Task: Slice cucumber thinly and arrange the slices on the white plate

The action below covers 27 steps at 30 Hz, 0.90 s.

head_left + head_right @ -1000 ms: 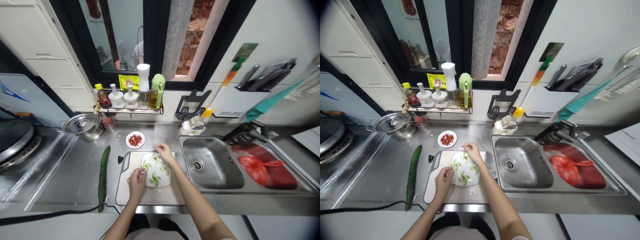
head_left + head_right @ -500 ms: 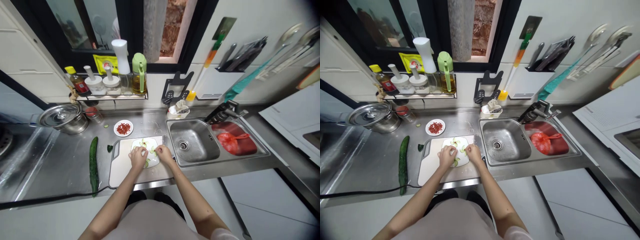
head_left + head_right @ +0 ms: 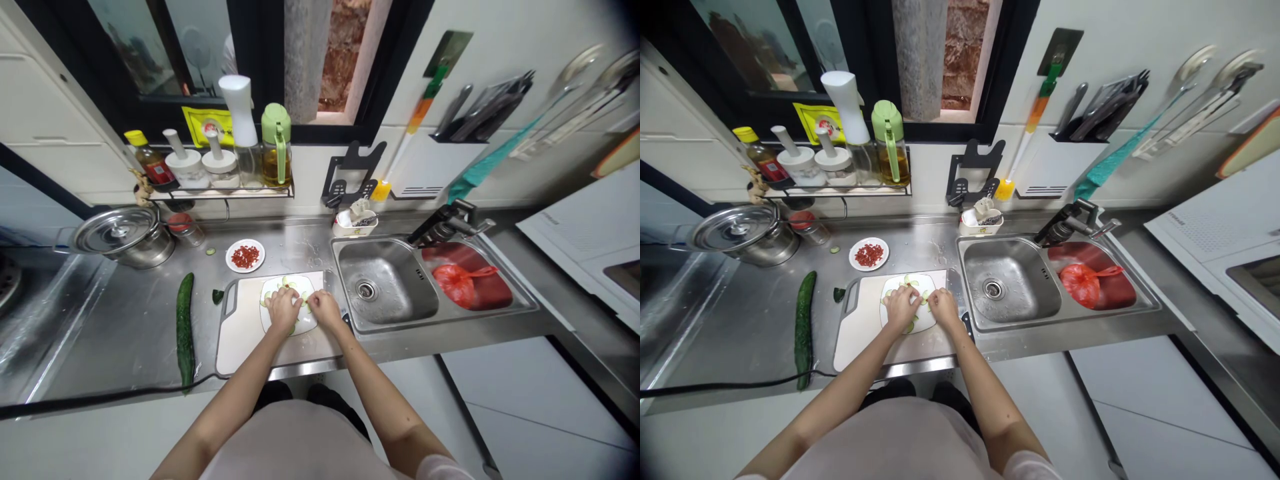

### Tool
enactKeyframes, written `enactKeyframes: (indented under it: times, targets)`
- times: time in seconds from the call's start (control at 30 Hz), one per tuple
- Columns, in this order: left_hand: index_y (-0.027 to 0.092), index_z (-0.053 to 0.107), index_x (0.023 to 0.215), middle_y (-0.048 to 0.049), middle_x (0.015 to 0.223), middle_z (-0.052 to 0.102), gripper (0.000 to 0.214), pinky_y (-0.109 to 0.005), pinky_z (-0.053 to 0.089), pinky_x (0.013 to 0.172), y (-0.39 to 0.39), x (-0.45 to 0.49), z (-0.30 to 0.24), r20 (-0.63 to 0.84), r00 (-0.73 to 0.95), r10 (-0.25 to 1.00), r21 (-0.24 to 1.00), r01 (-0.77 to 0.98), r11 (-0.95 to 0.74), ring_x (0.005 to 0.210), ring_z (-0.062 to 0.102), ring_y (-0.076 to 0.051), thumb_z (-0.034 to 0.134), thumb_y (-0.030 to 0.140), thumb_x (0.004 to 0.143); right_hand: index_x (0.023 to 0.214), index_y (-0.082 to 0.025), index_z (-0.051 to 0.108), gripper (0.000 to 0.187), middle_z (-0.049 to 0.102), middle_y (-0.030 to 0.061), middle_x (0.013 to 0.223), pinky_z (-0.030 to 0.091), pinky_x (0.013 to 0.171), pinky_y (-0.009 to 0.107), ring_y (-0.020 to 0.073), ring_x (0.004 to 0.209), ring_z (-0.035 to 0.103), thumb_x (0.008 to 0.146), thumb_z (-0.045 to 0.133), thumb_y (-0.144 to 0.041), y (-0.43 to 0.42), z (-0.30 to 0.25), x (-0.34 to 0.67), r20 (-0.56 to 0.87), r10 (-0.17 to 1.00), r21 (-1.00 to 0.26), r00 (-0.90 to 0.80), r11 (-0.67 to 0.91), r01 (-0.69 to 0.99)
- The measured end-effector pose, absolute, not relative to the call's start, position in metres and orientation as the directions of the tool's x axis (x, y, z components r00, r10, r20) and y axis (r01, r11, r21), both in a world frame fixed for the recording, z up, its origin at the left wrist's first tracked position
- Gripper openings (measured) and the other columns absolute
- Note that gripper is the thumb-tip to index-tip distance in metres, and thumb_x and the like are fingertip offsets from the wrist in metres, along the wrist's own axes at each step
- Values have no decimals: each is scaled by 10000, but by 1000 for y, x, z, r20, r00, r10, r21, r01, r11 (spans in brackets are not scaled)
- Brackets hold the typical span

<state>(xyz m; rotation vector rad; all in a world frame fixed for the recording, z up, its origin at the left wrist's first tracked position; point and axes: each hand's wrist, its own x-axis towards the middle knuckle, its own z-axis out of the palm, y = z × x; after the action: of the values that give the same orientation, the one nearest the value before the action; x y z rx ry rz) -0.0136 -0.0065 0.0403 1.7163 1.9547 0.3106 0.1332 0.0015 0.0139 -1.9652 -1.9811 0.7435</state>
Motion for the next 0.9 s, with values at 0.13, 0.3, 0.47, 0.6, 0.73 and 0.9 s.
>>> enactKeyframes:
  times: [0.13,0.3,0.47,0.6,0.73,0.9]
  targets:
    - [251,659,940,-59,1098,628,199,-413,273,917,-4,-11,37,-238,-51,970,483,860,163,1074,502,-265,560,412,878,828,-179,696,174,632,37,869,334,708,222,152,854,520,889,549,-248,3,13,133,-182,981,-513,-61,-41,858]
    - [246,663,926,-59,1102,625,191,-414,271,923,-1,-9,33,-227,-33,973,474,869,140,1075,503,-265,569,404,874,854,-178,701,197,630,46,880,319,697,230,159,864,514,905,535,-270,4,14,131,-200,978,-456,-61,-38,889]
    - [240,666,927,-69,1118,624,191,-416,264,920,1,-6,30,-240,-25,970,463,876,137,1089,499,-268,563,395,881,889,-184,701,211,629,52,909,311,697,236,167,895,517,920,519,-286,2,18,130,-204,977,-404,-64,-24,915]
    - [238,666,930,-74,1126,627,184,-416,255,925,2,-3,28,-262,-25,965,453,880,146,1098,492,-270,571,386,876,885,-188,697,205,629,53,927,320,729,234,169,922,518,921,520,-283,1,17,129,-202,977,-381,-67,-16,924]
    - [235,663,924,-74,1115,629,178,-414,255,920,3,-2,26,-268,-24,963,450,881,147,1097,488,-270,569,380,880,876,-192,694,188,628,52,915,321,733,235,167,905,519,912,533,-284,2,15,129,-209,976,-381,-60,-25,924]
    - [232,662,926,-76,1102,624,185,-408,260,914,2,-1,24,-267,-17,963,459,877,143,1096,486,-270,568,385,882,917,-188,673,157,630,50,918,317,731,235,163,883,519,906,541,-273,3,14,129,-210,976,-410,-50,-41,911]
